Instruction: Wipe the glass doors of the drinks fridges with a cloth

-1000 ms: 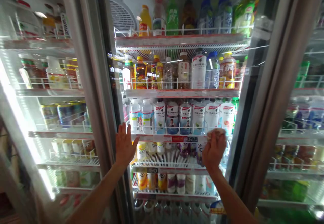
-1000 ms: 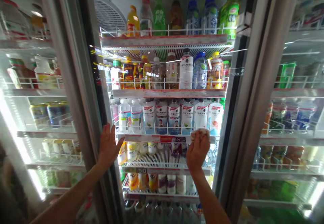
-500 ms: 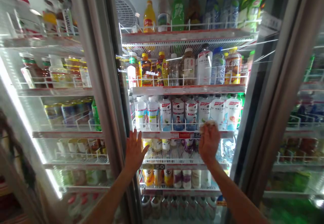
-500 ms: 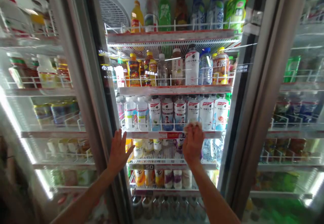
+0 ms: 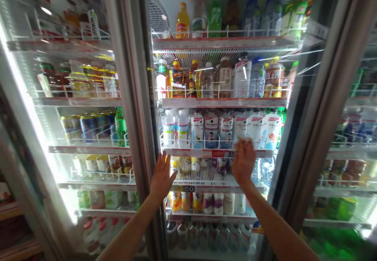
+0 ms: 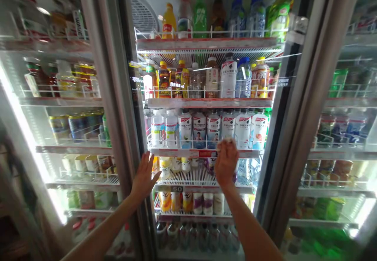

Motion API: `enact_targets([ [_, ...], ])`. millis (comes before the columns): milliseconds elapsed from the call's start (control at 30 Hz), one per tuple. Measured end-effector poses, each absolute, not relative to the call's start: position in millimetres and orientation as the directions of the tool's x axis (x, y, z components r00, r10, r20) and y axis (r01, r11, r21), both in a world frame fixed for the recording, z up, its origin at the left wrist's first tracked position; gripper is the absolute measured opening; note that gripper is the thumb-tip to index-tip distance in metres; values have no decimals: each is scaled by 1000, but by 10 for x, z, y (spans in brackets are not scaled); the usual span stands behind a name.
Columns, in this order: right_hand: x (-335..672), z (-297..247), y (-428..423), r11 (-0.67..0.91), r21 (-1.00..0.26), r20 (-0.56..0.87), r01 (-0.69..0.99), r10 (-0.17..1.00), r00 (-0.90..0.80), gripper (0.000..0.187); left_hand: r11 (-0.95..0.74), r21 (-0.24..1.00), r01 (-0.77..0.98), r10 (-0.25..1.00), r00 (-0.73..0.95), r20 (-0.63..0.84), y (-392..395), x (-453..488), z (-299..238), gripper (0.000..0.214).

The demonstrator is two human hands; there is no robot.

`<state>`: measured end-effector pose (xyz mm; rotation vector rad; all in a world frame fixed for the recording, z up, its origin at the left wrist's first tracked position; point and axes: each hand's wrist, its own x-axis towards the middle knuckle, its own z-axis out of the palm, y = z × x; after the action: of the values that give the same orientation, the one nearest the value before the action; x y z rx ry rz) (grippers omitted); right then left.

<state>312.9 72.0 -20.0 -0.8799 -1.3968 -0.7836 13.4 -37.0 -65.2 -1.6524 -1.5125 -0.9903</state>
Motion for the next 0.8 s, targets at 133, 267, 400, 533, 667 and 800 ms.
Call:
enact_targets([
  [133,2459,-504,457,628,291,919,721,27,-393,41,-99,10,995,470,38,882,-363,166,-658,68],
  [267,2546,-429,499,641,408,861,650,-35,-507,40,-88,8,996,481,35,876,-381,150,-661,65],
  [400,3090,69,784,500,143,989,854,-53,-135,44,-63,19,998,485,14,874,-376,174,-682,67],
  [533,3012,82,789,500,40,999,865,-42,-22,45,-41,36,998,457,-14,889,-339,230,-708,71],
  [667,2573,-404,555,650,403,872,645,-60,-486,36,-40,28,999,439,-7,899,-324,245,-718,71],
  [800,2512,-279,533,684,521,781,511,-140,-609,32,-39,23,999,466,-2,885,-350,230,-703,71],
])
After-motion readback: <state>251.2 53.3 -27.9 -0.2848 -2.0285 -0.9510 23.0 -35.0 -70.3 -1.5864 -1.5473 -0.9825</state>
